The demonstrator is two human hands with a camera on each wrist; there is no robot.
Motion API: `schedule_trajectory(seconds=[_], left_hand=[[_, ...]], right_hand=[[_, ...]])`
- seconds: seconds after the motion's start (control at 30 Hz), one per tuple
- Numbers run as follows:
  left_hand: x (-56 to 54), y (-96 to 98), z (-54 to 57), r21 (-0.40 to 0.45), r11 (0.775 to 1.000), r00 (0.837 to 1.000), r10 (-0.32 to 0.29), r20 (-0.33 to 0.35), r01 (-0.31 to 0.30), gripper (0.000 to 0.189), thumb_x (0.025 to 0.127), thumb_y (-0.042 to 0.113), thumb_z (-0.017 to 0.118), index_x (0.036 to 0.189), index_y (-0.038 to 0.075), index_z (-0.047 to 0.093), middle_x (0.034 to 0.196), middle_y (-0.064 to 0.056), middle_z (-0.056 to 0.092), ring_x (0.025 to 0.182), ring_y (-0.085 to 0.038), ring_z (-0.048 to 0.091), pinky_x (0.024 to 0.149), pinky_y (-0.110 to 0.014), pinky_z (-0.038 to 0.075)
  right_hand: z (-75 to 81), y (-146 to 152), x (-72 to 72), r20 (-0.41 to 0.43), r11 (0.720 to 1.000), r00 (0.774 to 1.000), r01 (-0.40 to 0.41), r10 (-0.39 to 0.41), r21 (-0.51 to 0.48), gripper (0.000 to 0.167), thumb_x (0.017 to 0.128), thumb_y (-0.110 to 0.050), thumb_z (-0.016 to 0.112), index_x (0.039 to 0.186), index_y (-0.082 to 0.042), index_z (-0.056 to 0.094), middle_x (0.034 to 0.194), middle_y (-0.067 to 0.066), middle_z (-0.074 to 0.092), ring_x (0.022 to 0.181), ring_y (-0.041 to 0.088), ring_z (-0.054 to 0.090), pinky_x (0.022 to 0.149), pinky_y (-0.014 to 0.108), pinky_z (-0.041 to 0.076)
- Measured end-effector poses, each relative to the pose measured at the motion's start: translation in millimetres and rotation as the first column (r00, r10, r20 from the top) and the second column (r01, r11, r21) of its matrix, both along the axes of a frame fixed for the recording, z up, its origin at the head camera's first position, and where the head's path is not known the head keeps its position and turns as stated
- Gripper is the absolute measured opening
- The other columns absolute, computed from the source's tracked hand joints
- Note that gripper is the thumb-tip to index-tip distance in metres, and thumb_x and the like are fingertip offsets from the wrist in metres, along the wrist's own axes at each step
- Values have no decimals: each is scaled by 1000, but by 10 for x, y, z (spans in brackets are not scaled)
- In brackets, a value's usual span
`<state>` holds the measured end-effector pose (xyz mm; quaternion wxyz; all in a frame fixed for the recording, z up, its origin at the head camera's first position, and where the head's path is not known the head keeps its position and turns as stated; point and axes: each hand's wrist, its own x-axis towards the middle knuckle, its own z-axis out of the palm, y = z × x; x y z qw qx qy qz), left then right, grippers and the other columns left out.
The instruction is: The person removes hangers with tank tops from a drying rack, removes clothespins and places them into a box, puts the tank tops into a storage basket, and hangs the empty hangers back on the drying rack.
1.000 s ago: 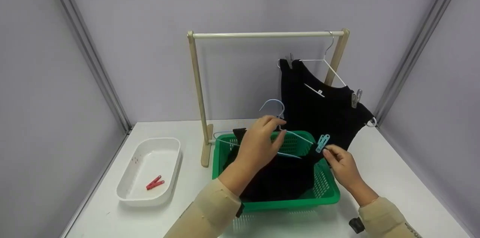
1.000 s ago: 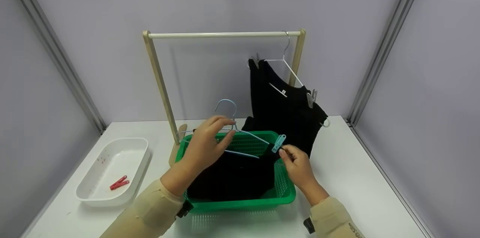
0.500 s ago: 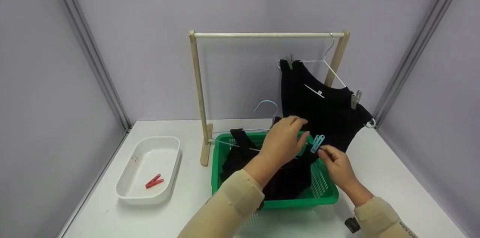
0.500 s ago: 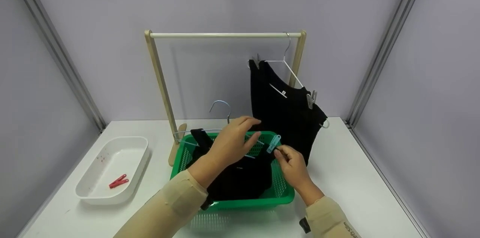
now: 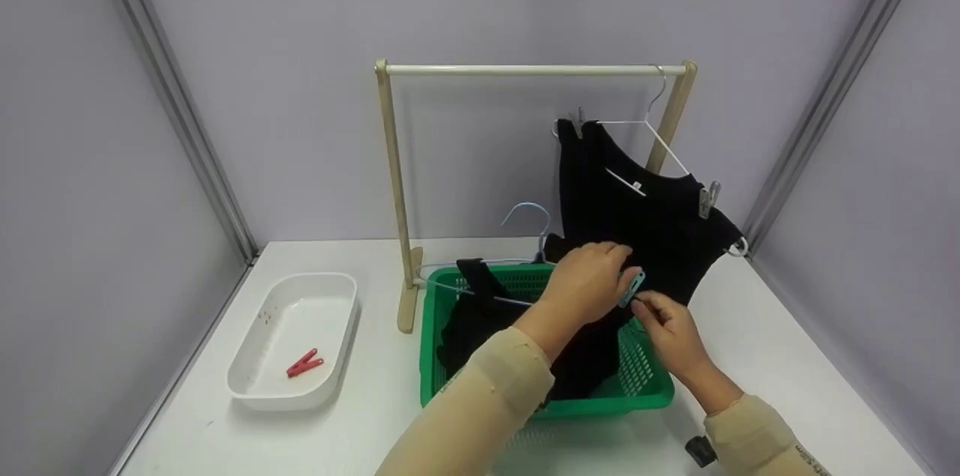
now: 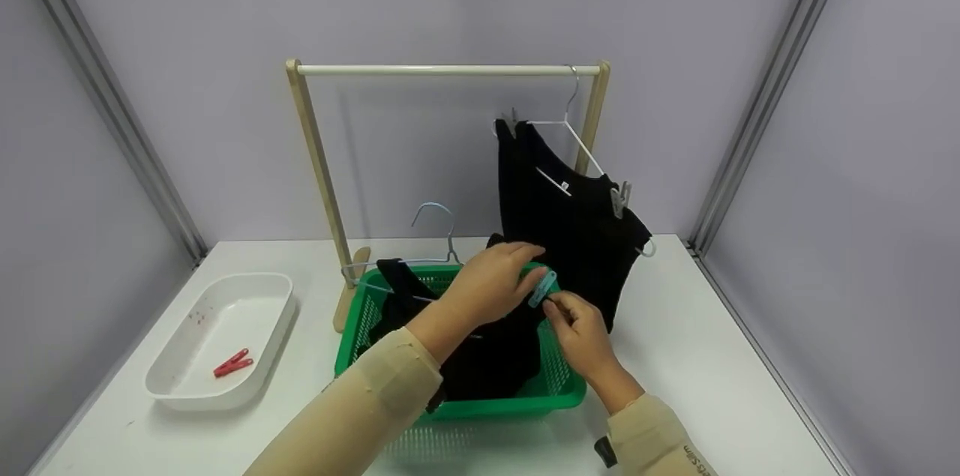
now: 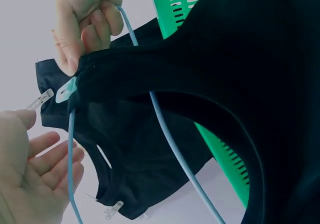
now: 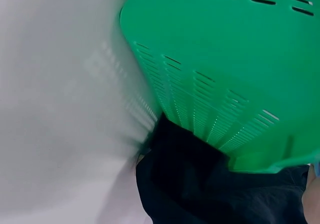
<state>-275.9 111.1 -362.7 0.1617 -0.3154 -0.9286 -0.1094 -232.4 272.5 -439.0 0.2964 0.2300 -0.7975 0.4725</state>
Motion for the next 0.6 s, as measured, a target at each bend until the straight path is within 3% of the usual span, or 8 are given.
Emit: schedule_trajectory(seconds=[0.2,0.37,0.5,0.6], left_hand=[[-7,66,-64,-77,996,998,-57,-16,55,41,109,40,38,136,19,60,128,5,66,114,-12,63,99,-28,50],[-1,90,-101,-106,990,995,-95,-40,90,36,108,37,43,135,20,62,122,8,68,108,-10,65,94,-26,52],[16,85,-101,-49,994,996,-94,-10,94,36,106,38,49,136,21,61,126,8,66,111,-8,64,96,-25,51],[37,77,-98,26,994,993,-104,51,103,36,105,37,52,136,22,61,129,8,64,114,-7,62,97,-23,49]], right_hand=[[0,-8,20,4,1000,1000,19,-19,1,13,92,15,57,89,7,67,65,17,53,58,2,45,51,23,40],[1,-12,29,14,1000,1000,27,-27,1,12,92,14,58,90,7,68,66,18,55,59,1,45,52,22,40],[-1,-14,28,15,1000,1000,16,-16,-1,13,93,14,58,89,7,67,65,12,54,59,1,45,51,23,39],[-6,-11,31,32,1000,999,-2,2,-15,14,93,14,56,91,7,68,70,5,59,63,1,49,54,20,42]])
